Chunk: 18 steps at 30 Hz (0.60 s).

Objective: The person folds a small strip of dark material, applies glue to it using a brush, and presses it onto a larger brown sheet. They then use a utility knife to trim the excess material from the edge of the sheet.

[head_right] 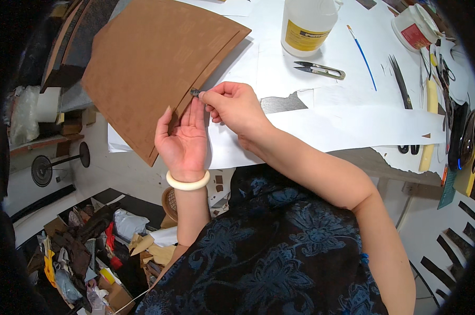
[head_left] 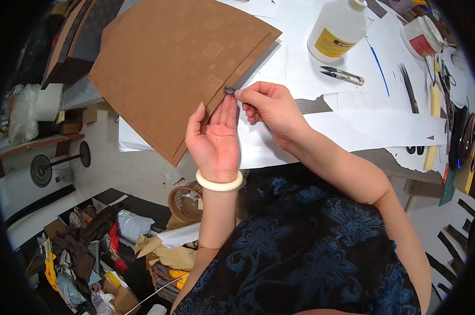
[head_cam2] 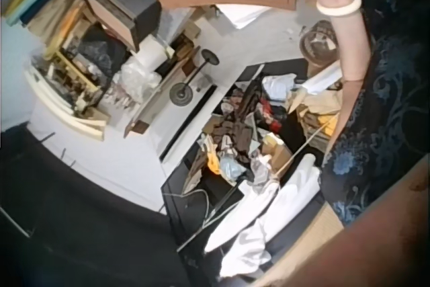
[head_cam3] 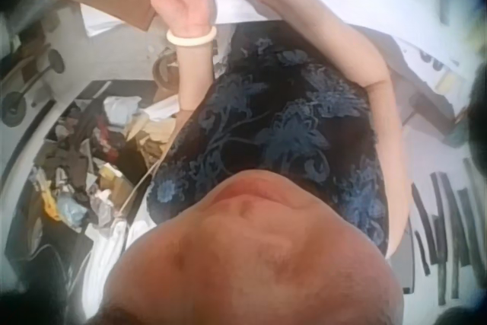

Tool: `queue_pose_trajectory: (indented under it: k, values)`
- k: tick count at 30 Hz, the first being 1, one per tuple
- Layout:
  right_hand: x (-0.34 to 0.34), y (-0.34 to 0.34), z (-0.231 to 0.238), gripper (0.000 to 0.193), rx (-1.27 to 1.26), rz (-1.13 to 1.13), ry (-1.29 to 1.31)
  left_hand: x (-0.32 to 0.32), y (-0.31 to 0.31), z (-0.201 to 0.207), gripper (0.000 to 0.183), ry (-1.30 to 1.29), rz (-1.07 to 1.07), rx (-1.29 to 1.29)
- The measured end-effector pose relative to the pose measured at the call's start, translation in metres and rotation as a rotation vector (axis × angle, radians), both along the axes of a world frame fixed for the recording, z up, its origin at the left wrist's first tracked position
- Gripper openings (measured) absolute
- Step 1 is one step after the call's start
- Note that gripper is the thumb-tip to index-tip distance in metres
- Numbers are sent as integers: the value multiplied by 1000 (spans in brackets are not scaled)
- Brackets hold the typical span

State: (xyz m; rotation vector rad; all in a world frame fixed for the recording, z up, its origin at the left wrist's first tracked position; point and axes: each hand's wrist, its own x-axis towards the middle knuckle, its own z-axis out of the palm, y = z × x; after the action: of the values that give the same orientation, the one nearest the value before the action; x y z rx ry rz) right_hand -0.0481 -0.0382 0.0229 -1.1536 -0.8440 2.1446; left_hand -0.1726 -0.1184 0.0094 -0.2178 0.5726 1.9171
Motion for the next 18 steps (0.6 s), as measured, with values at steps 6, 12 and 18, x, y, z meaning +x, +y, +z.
queue_pose_trajectory:
  k: [6,12,18]
  values:
    - [-9,-3,0,15,-28,-49,8,-2,1,-1,34,-2,-2,12]
    - [-18,-7,-3,14,-37,-118,33,-2,1,-2,34,-10,-18,50]
    - [-21,-9,-6,14,-23,-137,61,-3,0,-4,34,9,-13,47]
